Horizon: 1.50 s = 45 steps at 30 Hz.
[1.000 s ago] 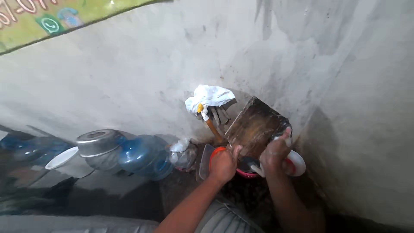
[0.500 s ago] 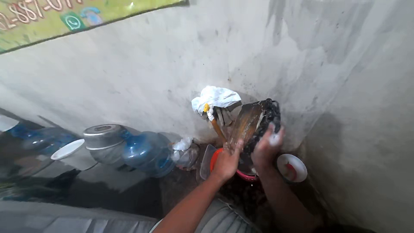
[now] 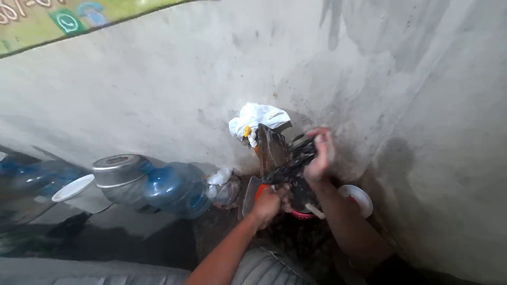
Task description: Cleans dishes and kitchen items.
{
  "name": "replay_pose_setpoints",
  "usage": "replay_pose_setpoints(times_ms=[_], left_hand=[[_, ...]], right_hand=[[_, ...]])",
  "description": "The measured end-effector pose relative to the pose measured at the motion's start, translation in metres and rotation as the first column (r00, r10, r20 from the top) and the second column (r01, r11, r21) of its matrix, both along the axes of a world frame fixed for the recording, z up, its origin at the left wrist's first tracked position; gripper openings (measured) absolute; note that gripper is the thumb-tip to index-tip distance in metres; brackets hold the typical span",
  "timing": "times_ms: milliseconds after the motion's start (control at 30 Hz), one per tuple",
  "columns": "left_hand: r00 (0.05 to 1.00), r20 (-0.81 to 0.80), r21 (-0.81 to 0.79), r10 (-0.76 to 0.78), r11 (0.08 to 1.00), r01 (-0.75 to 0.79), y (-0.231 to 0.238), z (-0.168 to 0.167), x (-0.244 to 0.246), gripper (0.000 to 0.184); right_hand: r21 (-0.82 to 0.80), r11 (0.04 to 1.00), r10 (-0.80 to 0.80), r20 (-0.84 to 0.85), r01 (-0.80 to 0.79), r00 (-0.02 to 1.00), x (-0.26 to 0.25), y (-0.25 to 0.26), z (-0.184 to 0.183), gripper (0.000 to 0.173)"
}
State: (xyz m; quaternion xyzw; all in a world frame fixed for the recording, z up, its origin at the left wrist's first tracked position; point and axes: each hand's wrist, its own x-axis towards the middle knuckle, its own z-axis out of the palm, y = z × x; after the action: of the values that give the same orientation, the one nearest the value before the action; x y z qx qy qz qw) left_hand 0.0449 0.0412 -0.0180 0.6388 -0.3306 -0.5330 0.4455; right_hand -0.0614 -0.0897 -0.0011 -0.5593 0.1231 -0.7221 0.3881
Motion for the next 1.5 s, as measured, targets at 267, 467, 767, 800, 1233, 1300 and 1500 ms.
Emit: replay_pose_setpoints(times_ms=[267, 467, 767, 800, 1233, 1300, 1500], left_hand=[[0.987, 0.163, 0.097, -0.001, 0.995, -0.015, 0.009, 0.011, 0.0, 0.019], [0.993, 0.069, 0.11, -0.098, 0.99, 0.09, 0.01, 0.009, 0.002, 0.015], [0.93, 0.291, 0.199, -0.226, 0.965, 0.173, 0.01, 0.012, 0.002, 0.013], [0.922, 0.299, 0.2, -0.247, 0.961, 0.192, 0.011, 0.009, 0.005, 0.013], [0.837, 0.538, 0.12, -0.1, 0.992, 0.041, 0.04, 0.028, 0.038, 0.041], [0.818, 0.572, 0.089, -0.058, 0.996, 0.009, 0.072, 0.017, 0.065, 0.042], [0.651, 0.753, 0.291, -0.097, 0.936, -0.198, 0.256, -0.072, 0.128, 0.031]], right_hand=[[-0.374, 0.89, 0.072, -0.45, -0.261, 0.89, 0.021, 0.016, -0.069, 0.017], [-0.361, 0.933, -0.139, -0.403, -0.017, 0.905, 0.019, -0.026, -0.043, 0.032], [-0.514, 0.855, -0.14, -0.364, -0.073, 0.921, 0.035, 0.029, -0.049, 0.027], [-0.55, 0.829, -0.127, -0.37, -0.107, 0.92, 0.031, 0.031, -0.058, 0.026], [0.002, 1.0, -0.012, -0.619, 0.017, 0.786, -0.047, -0.073, -0.087, 0.035], [0.177, 0.984, 0.141, -0.673, -0.027, 0.726, -0.064, -0.057, -0.102, 0.03], [0.297, 0.946, 0.16, -0.771, 0.126, 0.617, -0.13, -0.039, -0.192, 0.042]])
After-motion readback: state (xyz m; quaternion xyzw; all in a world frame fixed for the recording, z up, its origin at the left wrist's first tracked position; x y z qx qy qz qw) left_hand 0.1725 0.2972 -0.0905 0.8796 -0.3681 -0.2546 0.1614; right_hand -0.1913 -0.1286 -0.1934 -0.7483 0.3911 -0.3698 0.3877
